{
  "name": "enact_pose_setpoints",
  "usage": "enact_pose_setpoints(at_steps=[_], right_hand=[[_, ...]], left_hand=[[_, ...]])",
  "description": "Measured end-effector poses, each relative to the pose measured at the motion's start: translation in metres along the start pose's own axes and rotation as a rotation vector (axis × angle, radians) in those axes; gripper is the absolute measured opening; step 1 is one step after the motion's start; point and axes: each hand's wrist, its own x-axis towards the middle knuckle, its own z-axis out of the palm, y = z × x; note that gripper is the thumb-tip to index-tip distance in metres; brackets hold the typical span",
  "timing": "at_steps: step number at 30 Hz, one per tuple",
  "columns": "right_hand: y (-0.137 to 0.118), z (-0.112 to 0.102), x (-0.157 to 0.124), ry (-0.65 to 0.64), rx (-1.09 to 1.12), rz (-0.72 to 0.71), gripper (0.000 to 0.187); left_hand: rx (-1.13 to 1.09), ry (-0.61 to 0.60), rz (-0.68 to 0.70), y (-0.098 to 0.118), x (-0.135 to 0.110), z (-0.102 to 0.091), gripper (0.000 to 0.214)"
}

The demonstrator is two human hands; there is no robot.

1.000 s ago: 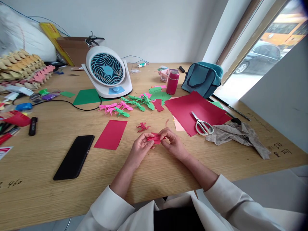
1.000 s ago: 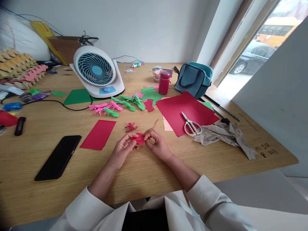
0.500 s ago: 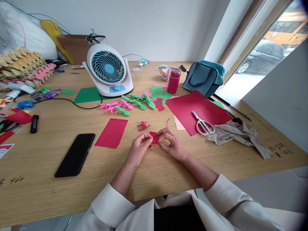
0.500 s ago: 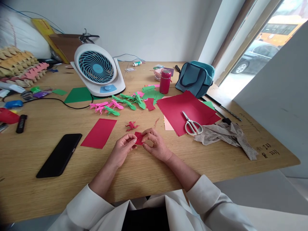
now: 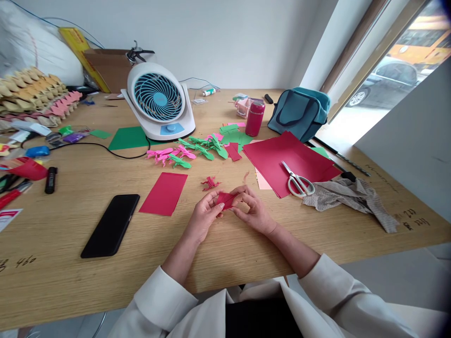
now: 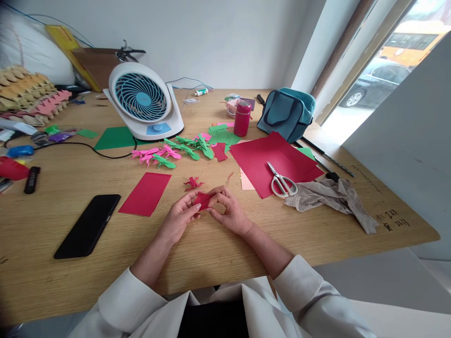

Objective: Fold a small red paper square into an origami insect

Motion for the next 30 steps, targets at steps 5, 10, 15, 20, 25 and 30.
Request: enact_pose_setpoints(at_steps=[5,10,15,20,25,30], right_hand=[[0.002,0.001,0.000,0.030,0.064,0.067,0.008],[0.007,0.002,-0.001,0.005,0.160,0.134,0.013],[0.012,0.004,-0.002,0.023,0.241,0.202,0.019],[0.016,0.008,-0.004,0.049,0.322,0.265,0.022],[0.019,0.010,-0.004,0.074,0.393,0.326,0.027],[0.019,0.011,-0.004,0.078,0.383,0.356,0.028]], left_hand=[[0.020,-0.012,0.007,-0.001,0.000,0.000,0.063],[0.069,-0.005,0.047,-0.001,0.000,0.001,0.053],[0.138,-0.007,0.087,0.000,0.000,0.003,0.036],[0.196,-0.015,0.141,-0.002,0.002,0.002,0.028],[0.247,-0.005,0.181,-0.006,0.003,0.001,0.026],[0.315,-0.020,0.206,-0.008,0.003,0.000,0.021]])
